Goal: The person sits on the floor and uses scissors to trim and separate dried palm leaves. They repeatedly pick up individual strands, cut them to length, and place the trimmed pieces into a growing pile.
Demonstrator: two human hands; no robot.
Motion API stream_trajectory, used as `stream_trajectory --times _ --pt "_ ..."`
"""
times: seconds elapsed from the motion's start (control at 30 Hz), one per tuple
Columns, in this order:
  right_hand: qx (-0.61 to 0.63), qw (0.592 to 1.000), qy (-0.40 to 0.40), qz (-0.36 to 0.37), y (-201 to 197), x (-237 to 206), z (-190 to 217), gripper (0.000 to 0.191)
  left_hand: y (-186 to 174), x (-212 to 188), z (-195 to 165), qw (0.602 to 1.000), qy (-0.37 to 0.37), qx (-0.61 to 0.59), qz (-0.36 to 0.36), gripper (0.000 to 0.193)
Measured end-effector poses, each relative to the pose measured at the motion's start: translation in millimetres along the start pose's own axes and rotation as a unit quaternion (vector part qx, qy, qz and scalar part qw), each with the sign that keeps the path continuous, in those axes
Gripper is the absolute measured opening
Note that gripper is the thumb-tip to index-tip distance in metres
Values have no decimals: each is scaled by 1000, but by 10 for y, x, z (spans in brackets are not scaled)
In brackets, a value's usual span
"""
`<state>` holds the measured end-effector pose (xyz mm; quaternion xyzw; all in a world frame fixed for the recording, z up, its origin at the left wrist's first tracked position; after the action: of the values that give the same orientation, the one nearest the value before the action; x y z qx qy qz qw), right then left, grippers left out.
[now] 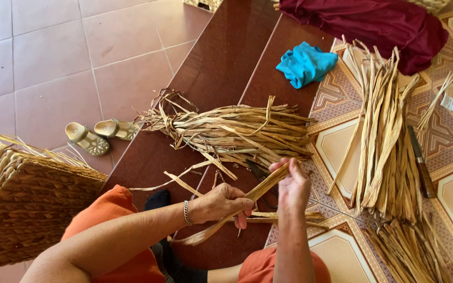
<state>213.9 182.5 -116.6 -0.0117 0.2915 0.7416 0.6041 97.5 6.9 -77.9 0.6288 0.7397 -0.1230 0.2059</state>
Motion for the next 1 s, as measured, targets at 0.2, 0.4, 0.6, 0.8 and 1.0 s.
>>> stream_trajectory --times 0.2,0.4,0.6,0.8,1.0 --pt "77 993 13 -93 -216 210 128 15 16 -90 112 998 5 -59 32 33" --pt "146 986 -7 -77 -471 342 155 15 -50 -165 227 998 -48 -5 49 31" --pt "153 980 -17 -128 -883 633 126 19 -149 -317 359 996 -58 -12 65 30" --pt "180 958 -31 -223 -1270 905 84 20 -303 -506 475 994 -96 32 52 26" --pt "172 956 -23 -237 -1363 1010 115 21 -471 -559 520 990 -85 105 44 26"
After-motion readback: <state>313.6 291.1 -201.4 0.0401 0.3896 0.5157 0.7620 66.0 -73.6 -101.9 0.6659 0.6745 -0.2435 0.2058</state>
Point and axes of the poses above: each hand's wrist, its own x-axis towards the middle knuckle, its own y-axis out of the palm, z = x × y, the point moved 3 cm from there along x, towards the middle knuckle, and after that the axes turned 8 degrees about -z, right-handed, at the moved point
